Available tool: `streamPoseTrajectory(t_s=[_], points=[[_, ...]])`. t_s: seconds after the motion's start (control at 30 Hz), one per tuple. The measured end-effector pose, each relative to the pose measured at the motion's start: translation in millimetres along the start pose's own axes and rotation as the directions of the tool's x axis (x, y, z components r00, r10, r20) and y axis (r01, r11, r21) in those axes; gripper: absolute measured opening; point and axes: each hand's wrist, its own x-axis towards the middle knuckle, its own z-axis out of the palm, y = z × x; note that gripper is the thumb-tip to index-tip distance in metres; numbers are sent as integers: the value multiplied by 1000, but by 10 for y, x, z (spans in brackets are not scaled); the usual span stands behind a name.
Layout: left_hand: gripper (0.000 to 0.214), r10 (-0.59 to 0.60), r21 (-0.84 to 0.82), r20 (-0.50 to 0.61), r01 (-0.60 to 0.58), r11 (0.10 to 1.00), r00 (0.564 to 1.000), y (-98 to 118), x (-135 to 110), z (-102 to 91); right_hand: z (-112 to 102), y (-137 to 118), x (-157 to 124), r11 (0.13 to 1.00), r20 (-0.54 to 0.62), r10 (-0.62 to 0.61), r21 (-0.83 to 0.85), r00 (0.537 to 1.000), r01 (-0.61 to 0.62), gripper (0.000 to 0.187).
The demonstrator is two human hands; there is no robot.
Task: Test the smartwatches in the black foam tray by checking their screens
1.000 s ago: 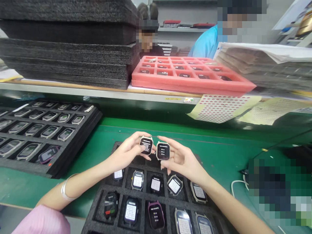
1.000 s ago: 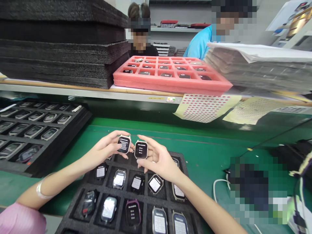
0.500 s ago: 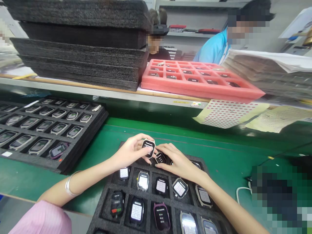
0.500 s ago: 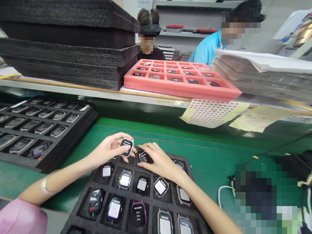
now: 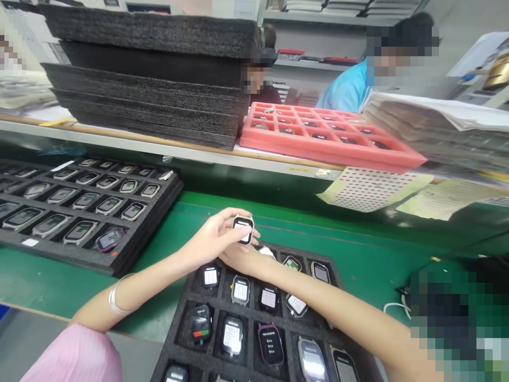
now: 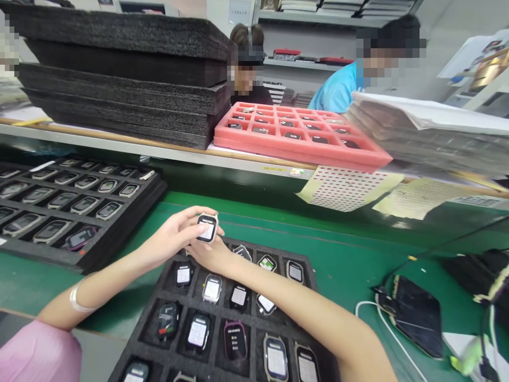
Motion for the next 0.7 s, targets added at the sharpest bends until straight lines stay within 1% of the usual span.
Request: streamPoseTrajectory(t_s=[0.07,0.1,0.17,0.23,0.3,0.37,0.5,0.53,0.57,0.6,0.67,0.7], points=[[34,26,-17,-24,-26,1000,999,54,-15,-30,127,-57,109,997,-11,77,2,997,-77,17],[34,39,-26,-34,-40,999,999,79,-20,-47,157,-73,143,994,-19,106,11,994,-106,20],[33,62,-44,-53,-64,997,997,122,-25,-80,144,-79,163,989,-38,142,43,989,-140,25],[34,75,-63,-65,-79,995,995,152,-23,-100,57,-55,128,987,-54,148,77,988,-143,26],[37,72,-88,-65,-78,993,995,165,-5,-103,-50,-7,68,988,-59,123,103,991,-116,21],[43,60,-123,-65,-68,990,996,152,51,-105,-126,65,25,991,-71,78,111,994,-70,21],[52,57,-196,-98,-76,978,994,50,264,-176,-149,216,42,993,-113,-5,114,994,18,11],[53,55,-199,-109,-76,977,993,10,318,-209,-149,235,45,984,-151,-3,175,989,30,10],[53,45,-202,-131,-71,977,990,-35,362,-244,-156,243,35,964,-162,5,264,987,38,14],[52,42,-202,-171,-77,976,984,-84,397,-279,-176,241,8,927,-150,36,375,988,23,18],[49,16,-192,-268,-70,979,963,-186,434,-346,-258,225,-94,800,-103,136,598,985,-48,26],[48,9,-188,-310,-71,980,951,-237,437,-379,-316,220,-164,733,-82,197,674,977,-91,29]])
